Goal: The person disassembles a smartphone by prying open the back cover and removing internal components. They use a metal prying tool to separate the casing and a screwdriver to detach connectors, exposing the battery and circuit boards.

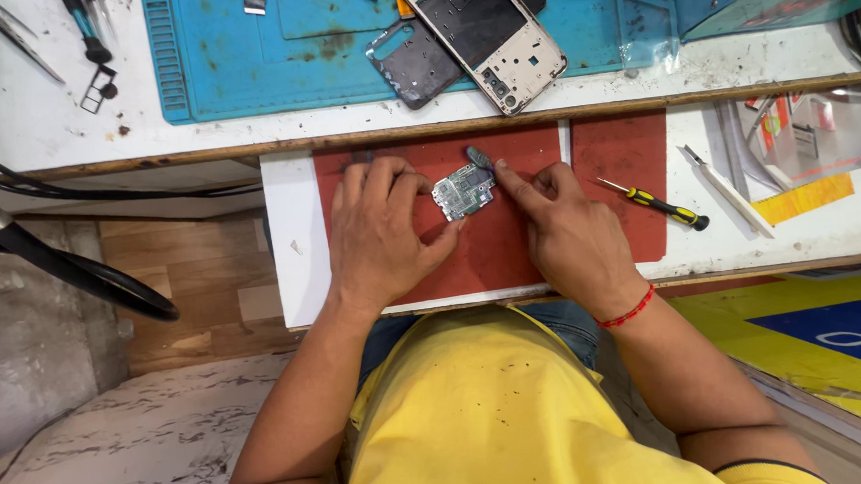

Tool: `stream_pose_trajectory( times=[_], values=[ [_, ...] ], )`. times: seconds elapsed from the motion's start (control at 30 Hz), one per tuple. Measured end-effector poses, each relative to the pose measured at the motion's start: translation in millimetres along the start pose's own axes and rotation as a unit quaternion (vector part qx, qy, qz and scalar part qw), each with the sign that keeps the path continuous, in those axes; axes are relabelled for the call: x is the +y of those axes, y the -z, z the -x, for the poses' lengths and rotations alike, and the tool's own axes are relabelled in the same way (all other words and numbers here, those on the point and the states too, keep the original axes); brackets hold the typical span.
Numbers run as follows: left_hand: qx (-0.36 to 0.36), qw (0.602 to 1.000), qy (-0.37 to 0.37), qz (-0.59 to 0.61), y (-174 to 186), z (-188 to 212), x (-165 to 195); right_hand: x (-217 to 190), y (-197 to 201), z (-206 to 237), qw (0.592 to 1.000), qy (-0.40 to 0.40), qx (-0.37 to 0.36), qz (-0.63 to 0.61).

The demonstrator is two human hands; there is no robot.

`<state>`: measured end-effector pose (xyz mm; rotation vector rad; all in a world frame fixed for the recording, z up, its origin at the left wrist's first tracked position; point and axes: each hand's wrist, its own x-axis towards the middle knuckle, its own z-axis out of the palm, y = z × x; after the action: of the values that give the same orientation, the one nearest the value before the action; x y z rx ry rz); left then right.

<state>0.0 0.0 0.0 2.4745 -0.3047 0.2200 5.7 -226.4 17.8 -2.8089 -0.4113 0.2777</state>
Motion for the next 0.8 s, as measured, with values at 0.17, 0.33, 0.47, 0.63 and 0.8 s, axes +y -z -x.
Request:
stream_pose_trajectory(
  times=[0.17, 0.33, 0.47, 0.63, 0.8],
  values=[
    [0.005, 1.000, -0.005, -0.007, 1, 2, -1, -8, 4, 12, 0.995, 0.094, -0.005, -0.043],
    [0.015, 1.000, -0.004, -0.010, -1, 0, -2, -8, 9, 7, 0.995, 0.091, -0.007, -0.034],
    [0.006, 1.000, -0.012, -0.003, -4, -2, -1, -5, 6, 7, 0.997, 0.065, 0.027, -0.022],
    [0.002, 1.000, -0.010, -0.015, -8, -1, 2, -4, 1, 14, 0.994, 0.094, -0.020, -0.049],
    [0.010, 1.000, -0.020, -0.019, -12, -4, 3, 6, 5, 8, 0.997, 0.073, -0.011, -0.032]
  ],
)
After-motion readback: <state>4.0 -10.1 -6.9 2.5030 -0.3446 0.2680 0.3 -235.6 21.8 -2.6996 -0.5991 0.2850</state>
